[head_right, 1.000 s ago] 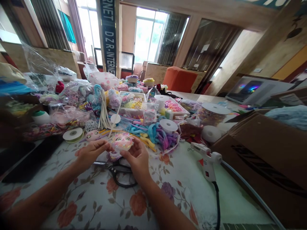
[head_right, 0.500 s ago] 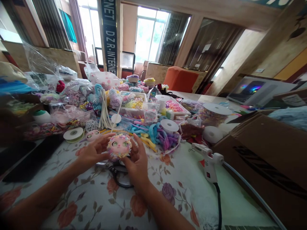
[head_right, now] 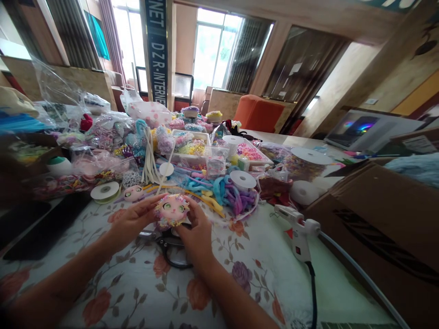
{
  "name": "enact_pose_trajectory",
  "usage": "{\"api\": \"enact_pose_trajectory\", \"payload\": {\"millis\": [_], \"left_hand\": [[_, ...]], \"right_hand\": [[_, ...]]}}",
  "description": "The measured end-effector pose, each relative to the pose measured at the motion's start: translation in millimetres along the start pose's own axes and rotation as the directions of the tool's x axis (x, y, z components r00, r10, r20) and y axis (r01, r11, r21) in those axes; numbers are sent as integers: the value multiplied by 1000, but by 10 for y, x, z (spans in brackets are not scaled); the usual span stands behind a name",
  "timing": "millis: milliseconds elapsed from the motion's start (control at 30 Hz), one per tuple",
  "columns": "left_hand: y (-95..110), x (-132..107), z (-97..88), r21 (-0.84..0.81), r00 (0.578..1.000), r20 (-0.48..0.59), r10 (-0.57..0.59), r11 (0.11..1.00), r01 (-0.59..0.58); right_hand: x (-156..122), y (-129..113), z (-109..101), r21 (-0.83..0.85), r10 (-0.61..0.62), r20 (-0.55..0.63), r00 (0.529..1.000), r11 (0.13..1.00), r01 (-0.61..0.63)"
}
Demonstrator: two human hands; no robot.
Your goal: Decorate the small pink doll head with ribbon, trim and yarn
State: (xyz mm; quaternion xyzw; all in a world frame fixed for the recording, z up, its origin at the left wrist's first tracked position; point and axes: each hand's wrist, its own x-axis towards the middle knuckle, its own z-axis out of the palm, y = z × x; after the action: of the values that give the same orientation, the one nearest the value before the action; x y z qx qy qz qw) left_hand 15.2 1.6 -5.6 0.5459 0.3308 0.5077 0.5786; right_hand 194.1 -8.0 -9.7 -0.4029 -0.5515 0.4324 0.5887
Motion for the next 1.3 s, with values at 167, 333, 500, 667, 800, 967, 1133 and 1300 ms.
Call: {"api": "enact_pose_trajectory", "payload": {"millis": [167, 333, 500, 667, 800, 967, 1133, 1300], "left_hand": [[39, -2, 16, 42, 999, -39, -2, 999, 4], [59, 2, 41, 51, 999, -33, 15, 999, -13], [-38, -9, 86, 196, 989, -68, 134, 973, -118], [-105, -79, 161, 371, 958, -117, 261, 906, -202], [-126, -98, 212, 280, 966, -190, 178, 952, -120], [-165, -122, 268, 340, 920, -288, 266, 926, -162], [-152, -176, 290, 403, 928, -211, 308, 892, -205], [-127, -137, 271, 268, 950, -206, 236, 947, -177]], "right_hand": [[-9, -13, 9, -2, -7, 32, 999, 1000, 7], [-14, 31, -9, -63, -23, 13, 1000, 998, 24], [-39, 101, -22, -167, -5, -39, 999, 986, -2], [-55, 96, -20, -238, -49, -27, 998, 970, 42], [-37, 113, -13, -220, -38, -20, 999, 975, 33], [-48, 125, 30, -251, -28, -29, 999, 968, 20], [-87, 101, 41, -278, -103, -39, 994, 957, 88], [-69, 87, -1, -340, -176, -55, 983, 929, 147]]}}
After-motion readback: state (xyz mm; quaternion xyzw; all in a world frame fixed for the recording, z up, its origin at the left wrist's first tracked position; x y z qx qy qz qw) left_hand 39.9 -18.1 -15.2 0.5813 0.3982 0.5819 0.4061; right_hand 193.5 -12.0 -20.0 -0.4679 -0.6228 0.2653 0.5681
